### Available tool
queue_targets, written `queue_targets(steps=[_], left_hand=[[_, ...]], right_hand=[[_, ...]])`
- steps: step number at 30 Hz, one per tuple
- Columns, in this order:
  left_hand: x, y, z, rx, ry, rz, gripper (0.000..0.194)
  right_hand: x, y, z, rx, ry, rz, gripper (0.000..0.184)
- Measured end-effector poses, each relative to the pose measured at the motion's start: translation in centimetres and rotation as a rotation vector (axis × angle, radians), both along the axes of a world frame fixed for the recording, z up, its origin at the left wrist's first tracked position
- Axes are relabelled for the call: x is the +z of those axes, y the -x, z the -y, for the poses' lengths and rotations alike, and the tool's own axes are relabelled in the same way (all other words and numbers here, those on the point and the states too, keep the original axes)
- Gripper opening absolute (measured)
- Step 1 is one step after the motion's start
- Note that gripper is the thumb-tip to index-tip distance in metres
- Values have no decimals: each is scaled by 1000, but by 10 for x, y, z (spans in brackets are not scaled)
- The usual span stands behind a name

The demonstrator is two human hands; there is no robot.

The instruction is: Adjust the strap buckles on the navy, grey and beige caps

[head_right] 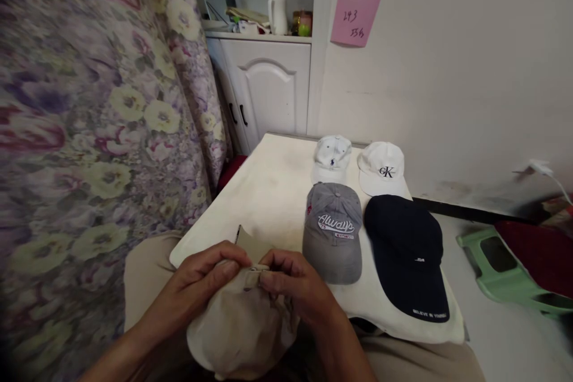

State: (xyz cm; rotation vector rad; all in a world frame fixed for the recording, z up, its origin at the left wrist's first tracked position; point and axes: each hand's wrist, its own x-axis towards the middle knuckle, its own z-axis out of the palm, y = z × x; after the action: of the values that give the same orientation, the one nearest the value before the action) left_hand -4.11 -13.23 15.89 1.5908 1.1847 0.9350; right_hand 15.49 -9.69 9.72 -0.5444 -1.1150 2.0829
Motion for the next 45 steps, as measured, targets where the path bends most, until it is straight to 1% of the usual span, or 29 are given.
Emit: queue_targets(steps=[2,5,6,10,13,15,17,19,22,24,26,31,39,41,45], left_hand=[[-1,1,-1,-59,-65,-44,18],[-3,1,-2,-91,-191,-150,41],[-4,0,-2,-80,-238,-193,43],[-9,-4,-4,-66,-421,-292,36],[-10,-7,-7,-68,-490,-303,34],[-8,-9,-8,-43,-493,-314,32],[-6,-11,-8,-18,-478,-332,31],[-4,-12,-9,5,-465,-344,29],[-3,-11,-9,33,-437,-362,27],[-4,-10,-9,38,-419,-368,27],[-5,-8,-10,41,-396,-364,26],[-6,-5,-12,46,-327,-350,23],[-1,-2,-19,46,-288,-335,24],[0,-1,-22,42,-310,-341,24],[0,4,-27,34,-416,-382,23]], right_hand=[[-1,-2,-2,-17,19,-21,30],[-2,-6,-4,-19,43,-46,27],[-2,-8,-5,-12,51,-54,26],[-2,-10,-6,-1,76,-54,30],[-1,-12,-9,3,53,-32,32],[1,-13,-11,2,6,11,32],[4,-15,-14,-22,-72,83,31],[8,-16,-15,-95,-189,164,29],[16,-19,-17,-216,-410,256,23],[23,-19,-18,-219,-515,311,18],[29,-20,-20,-189,-572,362,17],[40,-17,-24,-173,-656,476,19],[48,-14,-29,-195,-658,530,25],[49,-12,-30,-194,-650,538,26],[52,-7,-35,-183,-650,535,21]])
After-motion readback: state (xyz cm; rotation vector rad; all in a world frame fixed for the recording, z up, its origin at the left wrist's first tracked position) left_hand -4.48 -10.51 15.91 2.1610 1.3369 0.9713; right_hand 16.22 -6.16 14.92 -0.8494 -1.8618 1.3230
